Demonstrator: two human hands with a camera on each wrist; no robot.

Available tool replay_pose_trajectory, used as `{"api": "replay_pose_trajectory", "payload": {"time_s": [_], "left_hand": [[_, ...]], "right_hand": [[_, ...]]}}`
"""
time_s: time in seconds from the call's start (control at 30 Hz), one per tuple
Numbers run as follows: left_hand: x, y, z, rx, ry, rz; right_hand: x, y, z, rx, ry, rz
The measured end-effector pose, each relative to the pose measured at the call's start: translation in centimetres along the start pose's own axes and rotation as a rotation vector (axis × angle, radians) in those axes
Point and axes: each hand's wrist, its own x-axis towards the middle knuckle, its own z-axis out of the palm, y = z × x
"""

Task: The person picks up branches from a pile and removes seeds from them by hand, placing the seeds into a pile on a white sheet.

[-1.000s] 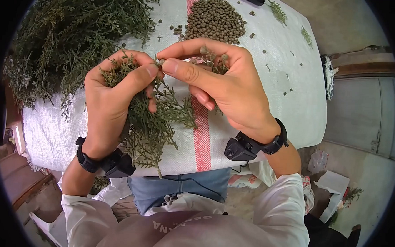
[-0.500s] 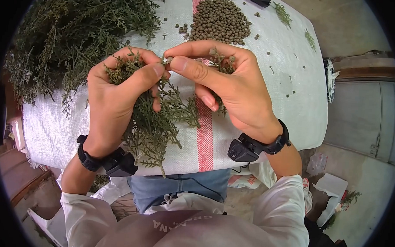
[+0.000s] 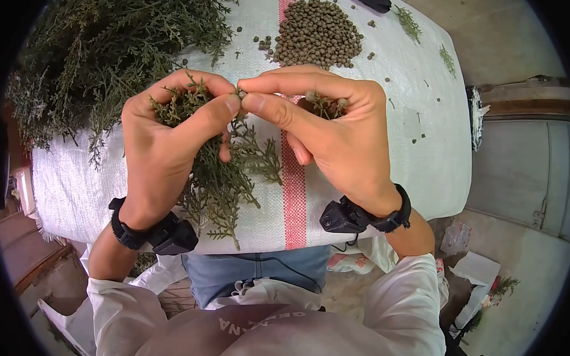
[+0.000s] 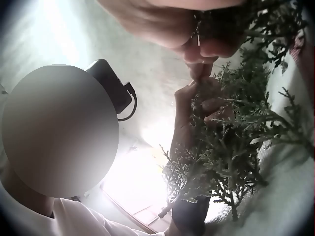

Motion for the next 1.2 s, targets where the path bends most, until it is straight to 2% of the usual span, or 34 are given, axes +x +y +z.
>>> {"api": "replay_pose_trajectory", "payload": {"time_s": [0.1, 0.2, 0.7, 1.2], "left_hand": [[0.2, 0.1, 0.3, -0.012, 0.017, -0.012], [0.3, -0.1, 0.5, -0.154, 0.094, -0.132], [0.2, -0.3, -0.1, -0.131, 0.033, -0.101], [0.7, -0.2, -0.4, -0.184, -0.026, -0.113]], "right_hand": [[0.0, -0.1, -0.1, 0.031, 0.004, 0.027], [0.1, -0.2, -0.1, 0.071, -0.007, 0.053], [-0.1, -0.2, 0.0, 0.108, -0.073, 0.129], [-0.1, 0.8, 0.0, 0.146, -0.051, -0.011]]}}
